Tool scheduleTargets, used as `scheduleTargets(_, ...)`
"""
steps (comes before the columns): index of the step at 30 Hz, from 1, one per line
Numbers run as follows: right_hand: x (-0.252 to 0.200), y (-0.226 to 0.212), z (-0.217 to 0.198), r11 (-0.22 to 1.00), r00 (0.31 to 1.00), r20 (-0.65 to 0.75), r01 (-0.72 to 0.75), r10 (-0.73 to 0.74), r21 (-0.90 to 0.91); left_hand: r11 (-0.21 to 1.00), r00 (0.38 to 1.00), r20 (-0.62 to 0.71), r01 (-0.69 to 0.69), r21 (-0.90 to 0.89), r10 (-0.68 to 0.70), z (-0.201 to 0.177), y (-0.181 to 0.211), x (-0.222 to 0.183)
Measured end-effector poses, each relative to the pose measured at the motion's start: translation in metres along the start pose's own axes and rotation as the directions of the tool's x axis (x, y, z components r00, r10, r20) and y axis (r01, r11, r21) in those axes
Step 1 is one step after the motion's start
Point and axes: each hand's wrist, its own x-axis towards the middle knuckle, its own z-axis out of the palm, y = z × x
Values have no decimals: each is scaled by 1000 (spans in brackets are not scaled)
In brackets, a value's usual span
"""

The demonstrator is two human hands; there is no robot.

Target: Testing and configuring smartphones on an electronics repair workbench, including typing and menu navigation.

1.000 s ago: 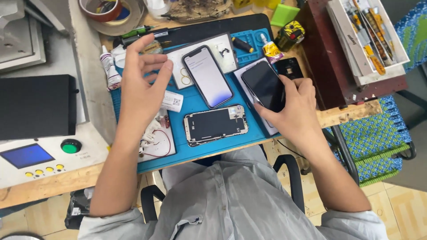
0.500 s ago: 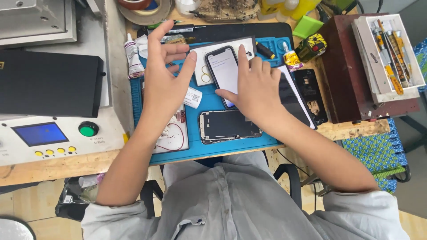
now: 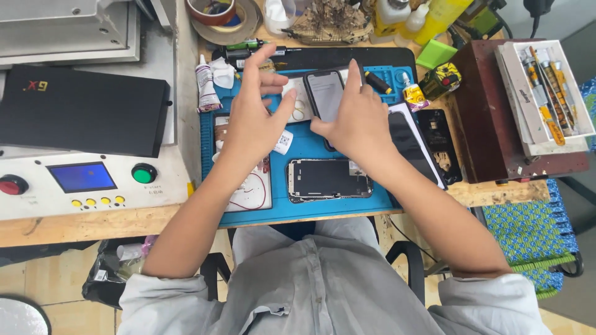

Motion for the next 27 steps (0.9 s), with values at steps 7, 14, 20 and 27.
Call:
scheduleTargets(7,6,5,-83,775,984,176,-87,-32,627,987,887,458,-23,161,-54,13,26,-4)
scheduleTargets(14,18,12,-86,662,965,175,-1,-196,750,983,916,357,-180,-41,182,36,24,7)
scheduleTargets(20,28,46,-92,483,879,224,9,-421,875,1000,941,337,-20,-14,24,31,30,10)
scheduleTargets(27,22,66,-61,-83,840,263,-340,-474,937,993,934,349,34,111,-71,28,61,10)
